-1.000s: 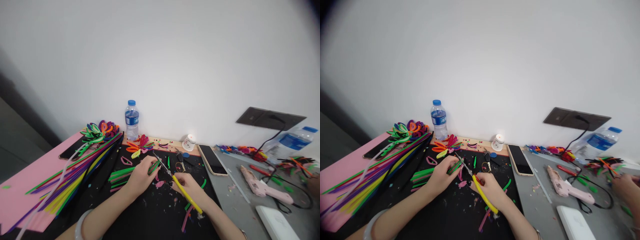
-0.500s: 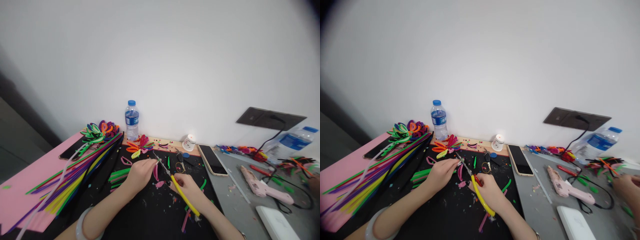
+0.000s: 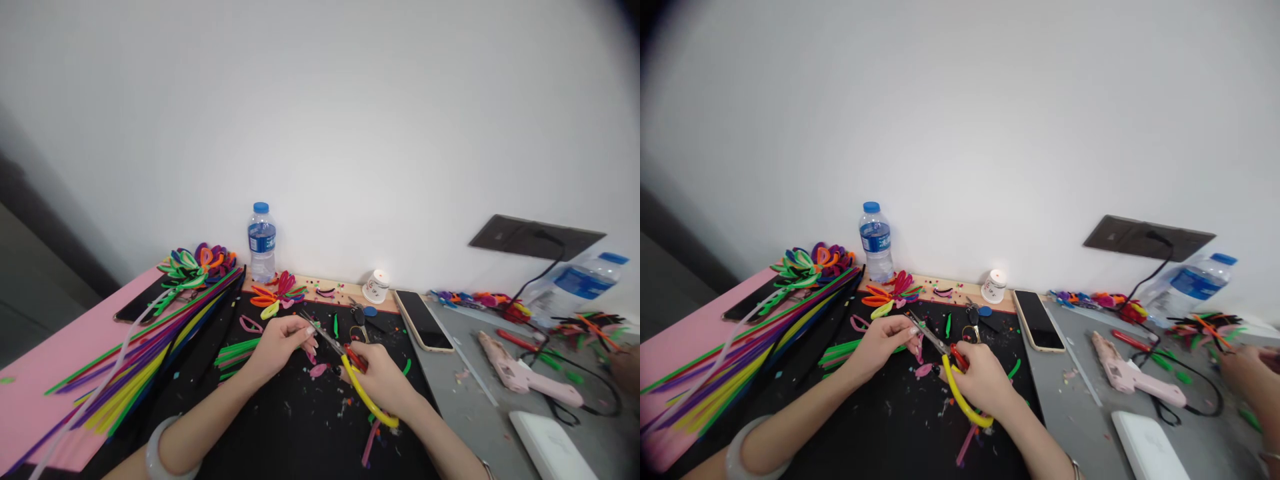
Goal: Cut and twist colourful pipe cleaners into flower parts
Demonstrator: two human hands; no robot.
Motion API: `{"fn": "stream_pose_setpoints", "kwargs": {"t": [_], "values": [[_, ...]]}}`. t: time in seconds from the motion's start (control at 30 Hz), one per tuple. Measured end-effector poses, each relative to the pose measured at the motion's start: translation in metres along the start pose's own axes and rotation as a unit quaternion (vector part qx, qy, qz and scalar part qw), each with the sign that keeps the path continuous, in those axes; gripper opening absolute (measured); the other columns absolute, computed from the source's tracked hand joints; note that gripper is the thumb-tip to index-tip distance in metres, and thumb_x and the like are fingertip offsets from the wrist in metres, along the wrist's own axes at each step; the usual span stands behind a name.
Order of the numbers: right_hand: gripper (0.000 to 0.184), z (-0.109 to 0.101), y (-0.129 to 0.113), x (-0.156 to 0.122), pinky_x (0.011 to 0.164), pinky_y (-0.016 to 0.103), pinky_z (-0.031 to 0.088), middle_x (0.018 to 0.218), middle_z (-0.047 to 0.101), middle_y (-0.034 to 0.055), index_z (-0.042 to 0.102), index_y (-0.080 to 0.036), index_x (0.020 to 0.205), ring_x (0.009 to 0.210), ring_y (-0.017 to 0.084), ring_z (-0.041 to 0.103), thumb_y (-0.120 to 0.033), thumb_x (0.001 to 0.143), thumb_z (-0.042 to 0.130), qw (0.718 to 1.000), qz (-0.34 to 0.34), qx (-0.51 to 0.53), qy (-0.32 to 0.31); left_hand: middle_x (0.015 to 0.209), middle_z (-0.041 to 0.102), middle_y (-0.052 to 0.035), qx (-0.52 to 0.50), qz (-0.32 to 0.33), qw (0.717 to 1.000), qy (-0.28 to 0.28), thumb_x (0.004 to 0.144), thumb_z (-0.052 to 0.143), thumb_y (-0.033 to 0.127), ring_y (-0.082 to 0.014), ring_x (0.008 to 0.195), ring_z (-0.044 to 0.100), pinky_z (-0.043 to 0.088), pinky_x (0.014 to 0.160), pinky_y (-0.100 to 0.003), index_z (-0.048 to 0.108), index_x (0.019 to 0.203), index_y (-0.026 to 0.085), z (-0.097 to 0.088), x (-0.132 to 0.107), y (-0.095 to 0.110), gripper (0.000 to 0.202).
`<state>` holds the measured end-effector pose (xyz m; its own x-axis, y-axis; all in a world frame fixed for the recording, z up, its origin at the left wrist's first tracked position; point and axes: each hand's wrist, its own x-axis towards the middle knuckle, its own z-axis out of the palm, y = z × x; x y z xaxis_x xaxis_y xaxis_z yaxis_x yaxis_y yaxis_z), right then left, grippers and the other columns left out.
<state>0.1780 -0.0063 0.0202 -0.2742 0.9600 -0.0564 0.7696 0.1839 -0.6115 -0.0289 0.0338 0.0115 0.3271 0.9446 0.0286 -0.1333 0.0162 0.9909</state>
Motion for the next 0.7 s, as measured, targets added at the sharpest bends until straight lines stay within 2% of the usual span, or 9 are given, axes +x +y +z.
{"fn": "stream_pose_setpoints", "kwargs": {"t": [0.2,0.4,0.57,0.7], "values": [[0.024,-0.006,0.001,0.001,0.049,0.02,0.023,0.055,0.036,-0.0074,0.039,-0.018,0.058,0.052,0.008,0.028,-0.027,0.066,0.06,0.999,-0.032,-0.022,0.004,0.059,0.065,-0.0031,-0.143,-0.064,0.987,-0.032,0.073,0.064,0.026,-0.0105,0.05,0.059,0.045,0.053,-0.021,0.06,0.065,0.011,-0.001,-0.001,-0.004,0.018],[0.025,-0.009,0.001,0.003,0.05,0.02,0.023,0.057,0.035,-0.0076,0.037,-0.018,0.058,0.054,0.008,0.029,-0.023,0.064,0.06,0.998,-0.062,-0.028,-0.003,0.055,0.06,-0.0002,-0.301,-0.148,0.939,-0.072,0.067,0.071,0.021,-0.0063,0.047,0.054,0.04,0.047,-0.016,0.058,0.063,0.011,-0.001,-0.004,-0.011,0.017],[0.03,-0.01,0.0,0.002,0.051,0.02,0.021,0.057,0.033,-0.0082,0.035,-0.018,0.058,0.054,0.008,0.026,-0.023,0.06,0.065,0.994,-0.098,-0.04,-0.009,0.048,0.055,0.0035,-0.336,-0.175,0.92,-0.098,0.058,0.077,0.026,-0.0046,0.039,0.046,0.04,0.044,-0.017,0.057,0.068,0.013,0.001,-0.01,-0.013,0.025],[0.032,-0.011,0.001,0.003,0.051,0.02,0.021,0.058,0.032,-0.0079,0.034,-0.019,0.059,0.055,0.009,0.025,-0.025,0.06,0.065,0.991,-0.125,-0.048,-0.012,0.044,0.051,0.0052,-0.344,-0.181,0.915,-0.109,0.053,0.08,0.027,-0.0049,0.036,0.043,0.037,0.04,-0.017,0.058,0.071,0.014,0.005,-0.013,-0.013,0.031]]}}
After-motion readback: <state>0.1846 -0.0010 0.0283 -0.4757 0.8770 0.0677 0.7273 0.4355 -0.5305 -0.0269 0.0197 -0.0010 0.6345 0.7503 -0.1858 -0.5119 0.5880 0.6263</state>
